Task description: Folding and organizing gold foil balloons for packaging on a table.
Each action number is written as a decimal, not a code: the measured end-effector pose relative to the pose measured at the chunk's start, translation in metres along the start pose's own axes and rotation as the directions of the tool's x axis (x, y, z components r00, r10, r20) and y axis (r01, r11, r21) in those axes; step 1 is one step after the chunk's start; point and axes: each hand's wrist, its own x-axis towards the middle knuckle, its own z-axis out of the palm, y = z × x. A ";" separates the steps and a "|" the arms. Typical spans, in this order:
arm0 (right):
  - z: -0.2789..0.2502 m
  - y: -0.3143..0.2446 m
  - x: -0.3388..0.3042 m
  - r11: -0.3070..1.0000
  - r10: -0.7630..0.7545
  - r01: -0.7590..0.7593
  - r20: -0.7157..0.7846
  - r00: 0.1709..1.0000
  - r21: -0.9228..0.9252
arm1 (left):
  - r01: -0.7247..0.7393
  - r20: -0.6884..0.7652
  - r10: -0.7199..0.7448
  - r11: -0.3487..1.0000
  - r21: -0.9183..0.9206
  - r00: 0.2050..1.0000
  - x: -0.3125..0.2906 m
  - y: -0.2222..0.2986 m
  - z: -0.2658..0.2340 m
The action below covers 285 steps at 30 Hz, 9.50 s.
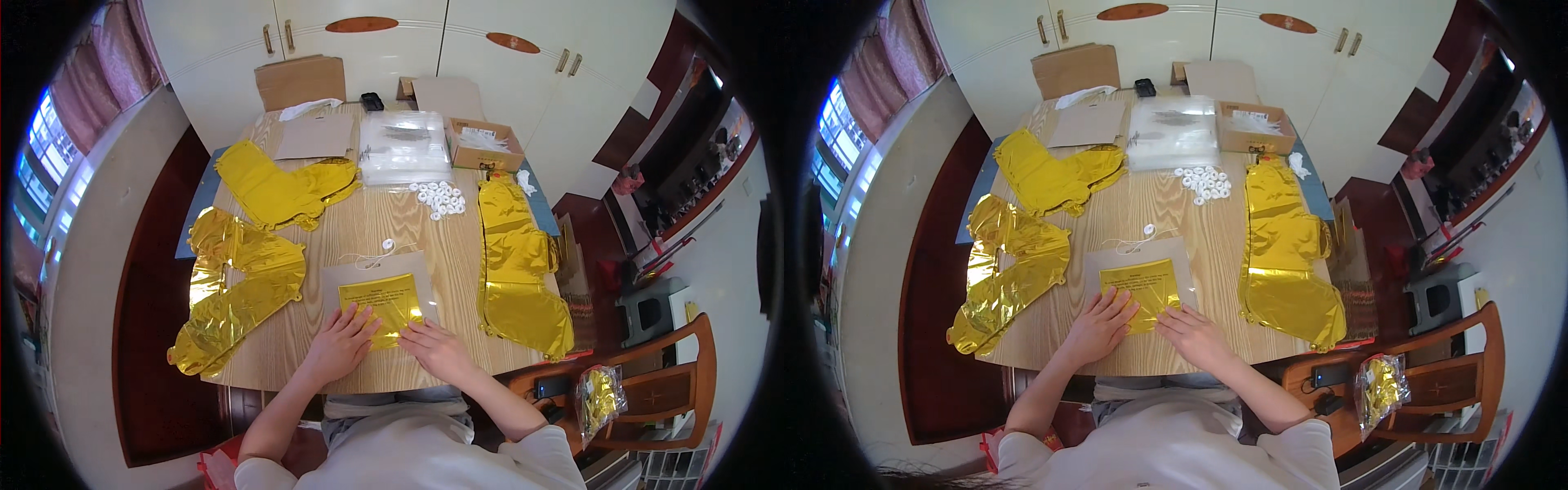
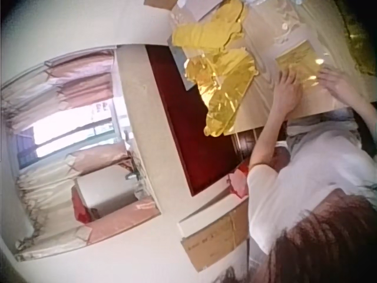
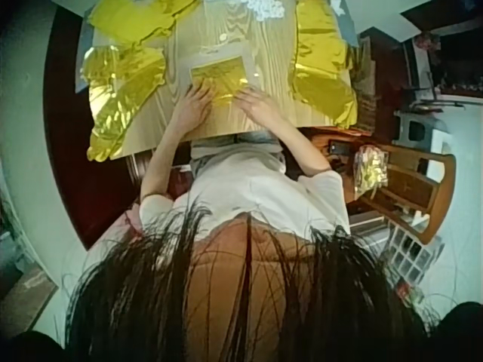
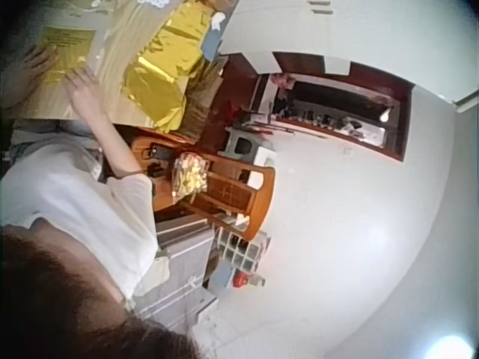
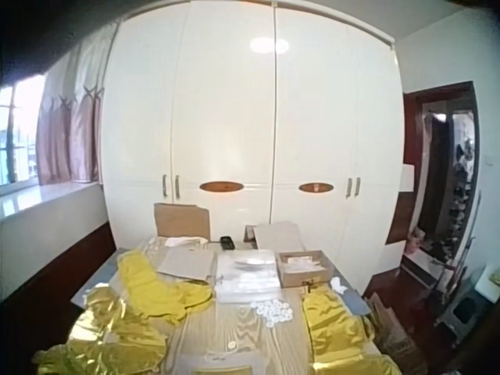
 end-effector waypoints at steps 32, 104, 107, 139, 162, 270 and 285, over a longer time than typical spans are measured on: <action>0.004 0.042 0.062 0.995 0.047 -0.022 0.277 0.960 -0.093 | 0.009 0.054 -0.010 1.000 0.012 0.998 0.054 -0.005 0.006; -0.127 0.118 0.071 0.970 0.227 -0.230 0.056 0.972 0.073 | 0.042 0.087 -0.043 0.999 0.010 0.995 0.046 0.011 -0.004; -0.117 0.043 0.003 0.886 0.201 -0.282 0.244 0.949 0.369 | 0.015 0.076 -0.013 1.000 -0.021 0.997 0.049 0.013 -0.006; -0.054 -0.013 -0.054 0.933 0.047 -0.099 0.155 0.987 0.347 | -0.015 0.039 0.014 0.999 0.046 0.999 0.040 0.011 0.000; -0.053 0.002 -0.047 0.961 0.080 -0.097 0.075 0.994 0.260 | -0.016 0.026 0.015 1.000 0.020 1.000 0.040 0.013 -0.005; 0.035 -0.084 0.064 0.957 0.083 -0.098 0.067 0.994 0.271 | -0.256 -0.083 0.252 0.966 -0.044 0.964 0.077 -0.043 0.010; 0.038 -0.092 0.073 0.996 0.082 -0.084 0.070 0.994 0.027 | -0.266 -0.066 0.264 0.964 -0.013 0.962 0.077 -0.043 0.012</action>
